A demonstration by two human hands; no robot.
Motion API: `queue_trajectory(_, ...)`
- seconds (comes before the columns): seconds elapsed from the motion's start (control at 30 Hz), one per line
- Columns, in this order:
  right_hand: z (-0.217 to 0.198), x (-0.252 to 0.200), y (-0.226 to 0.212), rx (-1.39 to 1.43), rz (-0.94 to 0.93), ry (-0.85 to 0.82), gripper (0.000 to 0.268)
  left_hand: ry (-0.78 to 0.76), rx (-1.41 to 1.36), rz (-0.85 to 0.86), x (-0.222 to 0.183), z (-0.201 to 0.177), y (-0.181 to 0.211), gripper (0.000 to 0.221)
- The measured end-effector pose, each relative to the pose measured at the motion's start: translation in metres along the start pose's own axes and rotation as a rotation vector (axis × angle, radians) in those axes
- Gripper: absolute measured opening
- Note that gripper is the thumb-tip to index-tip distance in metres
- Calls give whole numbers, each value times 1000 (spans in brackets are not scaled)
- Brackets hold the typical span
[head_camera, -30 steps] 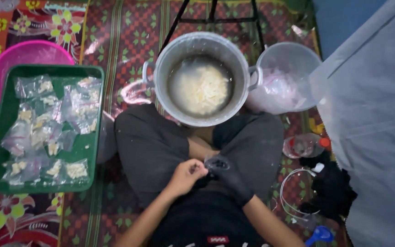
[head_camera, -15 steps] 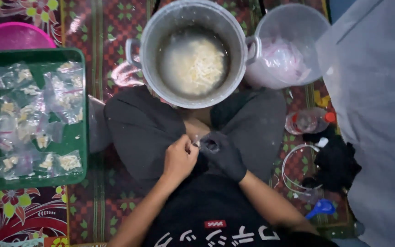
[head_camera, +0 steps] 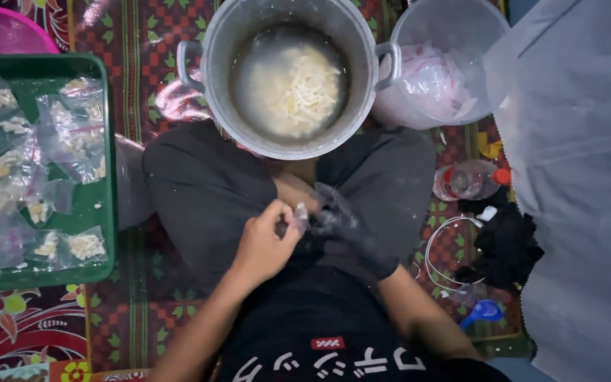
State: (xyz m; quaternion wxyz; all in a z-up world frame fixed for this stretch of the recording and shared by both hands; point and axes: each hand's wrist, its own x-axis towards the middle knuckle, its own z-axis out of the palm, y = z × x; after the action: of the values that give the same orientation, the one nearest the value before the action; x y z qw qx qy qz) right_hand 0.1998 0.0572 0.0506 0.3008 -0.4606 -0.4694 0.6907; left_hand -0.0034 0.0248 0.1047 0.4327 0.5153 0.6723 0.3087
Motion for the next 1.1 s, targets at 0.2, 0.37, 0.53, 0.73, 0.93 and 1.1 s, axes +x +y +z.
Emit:
queue_trajectory(0.2,-17,2,-7,345,244,31,53,-161,-429,-31,0,-12,-20,12)
queue_trajectory(0.37,-25,13,-26,288,297,141,38,-225,-632,-3,9,-22,-22,12)
queue_trajectory(0.53,-28,37,-63,-69,200,184,26,-244,-783,118,30,-28,-18,11)
queue_trajectory(0.73,-7,100,-146,-384,-517,477,13,-124,-936,-87,74,1,-59,15)
queue_trajectory(0.93,0,167,-173,-885,-674,206,22,-63,-560,-167,108,74,-156,28)
queue_trajectory(1.1,-5,190,-173,-906,-596,210,16,-48,-736,-215,100,69,-148,26)
